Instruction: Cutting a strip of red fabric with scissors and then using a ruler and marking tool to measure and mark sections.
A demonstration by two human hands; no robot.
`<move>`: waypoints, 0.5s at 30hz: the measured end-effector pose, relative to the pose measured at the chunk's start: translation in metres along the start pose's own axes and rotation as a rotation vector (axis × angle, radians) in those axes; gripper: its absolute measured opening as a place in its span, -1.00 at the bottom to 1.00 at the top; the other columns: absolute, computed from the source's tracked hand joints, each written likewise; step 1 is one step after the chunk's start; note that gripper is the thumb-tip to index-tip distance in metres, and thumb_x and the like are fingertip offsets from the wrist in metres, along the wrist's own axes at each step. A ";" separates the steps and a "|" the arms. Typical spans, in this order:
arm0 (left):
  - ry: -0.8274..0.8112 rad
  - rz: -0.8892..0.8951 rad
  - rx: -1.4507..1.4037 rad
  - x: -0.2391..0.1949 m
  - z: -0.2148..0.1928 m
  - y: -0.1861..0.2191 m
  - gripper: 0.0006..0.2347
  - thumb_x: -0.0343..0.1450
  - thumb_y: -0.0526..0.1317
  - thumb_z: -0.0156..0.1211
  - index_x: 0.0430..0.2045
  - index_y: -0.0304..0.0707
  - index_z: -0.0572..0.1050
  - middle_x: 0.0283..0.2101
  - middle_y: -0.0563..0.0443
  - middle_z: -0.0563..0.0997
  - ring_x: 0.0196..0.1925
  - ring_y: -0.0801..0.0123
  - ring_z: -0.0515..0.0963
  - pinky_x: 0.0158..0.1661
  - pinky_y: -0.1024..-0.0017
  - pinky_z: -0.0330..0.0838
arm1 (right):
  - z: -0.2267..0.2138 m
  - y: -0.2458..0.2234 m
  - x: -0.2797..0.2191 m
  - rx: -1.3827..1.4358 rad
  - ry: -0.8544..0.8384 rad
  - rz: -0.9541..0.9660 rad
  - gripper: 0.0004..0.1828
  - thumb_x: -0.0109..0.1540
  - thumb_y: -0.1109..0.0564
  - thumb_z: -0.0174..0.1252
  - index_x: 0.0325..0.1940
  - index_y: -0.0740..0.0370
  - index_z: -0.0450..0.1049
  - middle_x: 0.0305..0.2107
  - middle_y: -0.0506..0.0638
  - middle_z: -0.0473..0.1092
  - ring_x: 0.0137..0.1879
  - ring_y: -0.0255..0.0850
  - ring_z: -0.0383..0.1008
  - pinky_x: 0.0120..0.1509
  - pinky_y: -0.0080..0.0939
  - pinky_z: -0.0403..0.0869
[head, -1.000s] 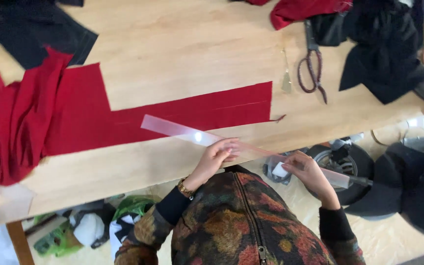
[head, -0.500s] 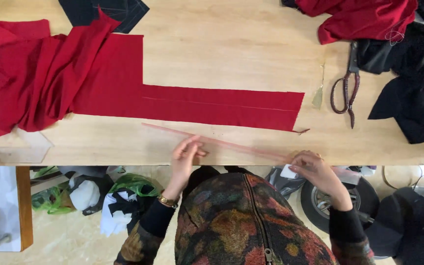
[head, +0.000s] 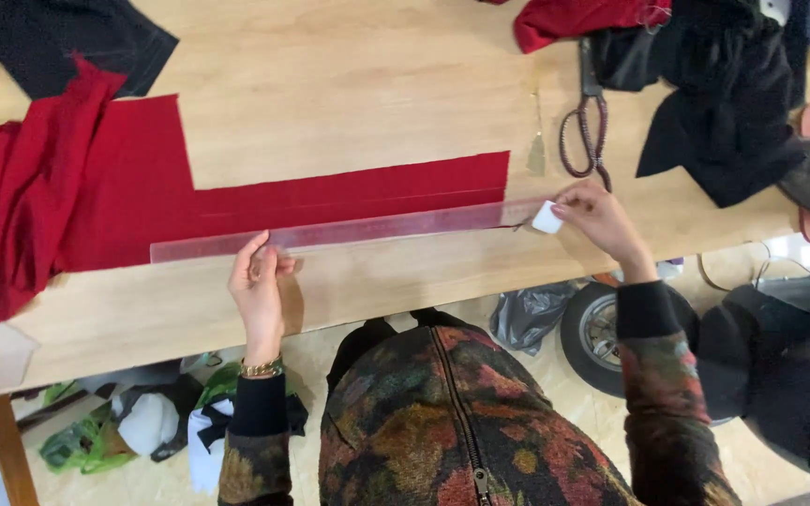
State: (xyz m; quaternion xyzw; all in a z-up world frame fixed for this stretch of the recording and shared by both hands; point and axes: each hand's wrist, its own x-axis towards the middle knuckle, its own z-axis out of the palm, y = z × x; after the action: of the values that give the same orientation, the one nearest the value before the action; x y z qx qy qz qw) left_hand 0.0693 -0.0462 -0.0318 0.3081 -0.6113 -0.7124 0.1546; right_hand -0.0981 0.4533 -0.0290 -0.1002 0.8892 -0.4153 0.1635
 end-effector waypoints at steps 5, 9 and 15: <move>-0.116 -0.058 0.242 -0.002 -0.007 0.007 -0.68 0.56 -0.30 0.10 0.24 -0.24 0.40 -0.17 -0.06 0.48 -0.44 0.44 0.58 -0.39 0.55 0.57 | 0.013 0.011 0.003 0.134 0.080 -0.054 -0.91 0.24 0.19 0.37 -0.21 0.21 0.60 -0.15 0.09 0.46 0.04 -0.12 0.38 0.23 -0.24 0.29; -0.142 -0.035 0.338 -0.002 -0.002 0.012 -0.68 0.56 -0.28 0.12 0.24 -0.25 0.40 -0.22 -0.06 0.44 -0.49 0.42 0.54 -0.44 0.55 0.54 | 0.018 0.016 0.002 0.115 0.107 -0.068 -0.89 0.25 0.13 0.38 -0.20 0.17 0.61 -0.15 0.05 0.44 0.08 -0.15 0.38 0.28 -0.25 0.26; -0.115 0.293 0.843 -0.016 0.023 -0.008 -0.81 0.56 -0.17 0.19 0.05 -0.03 0.58 -0.19 -0.05 0.44 -0.23 0.08 0.58 -0.17 0.26 0.47 | 0.028 0.018 -0.011 0.110 0.244 -0.048 -0.81 0.30 0.02 0.36 -0.15 0.15 0.57 0.08 0.06 0.35 0.30 -0.09 0.23 0.46 -0.14 0.16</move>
State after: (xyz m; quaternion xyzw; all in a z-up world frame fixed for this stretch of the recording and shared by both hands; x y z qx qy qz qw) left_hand 0.0685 -0.0173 -0.0339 0.2143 -0.8928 -0.3879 0.0804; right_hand -0.0785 0.4481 -0.0571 -0.0611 0.8757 -0.4765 0.0491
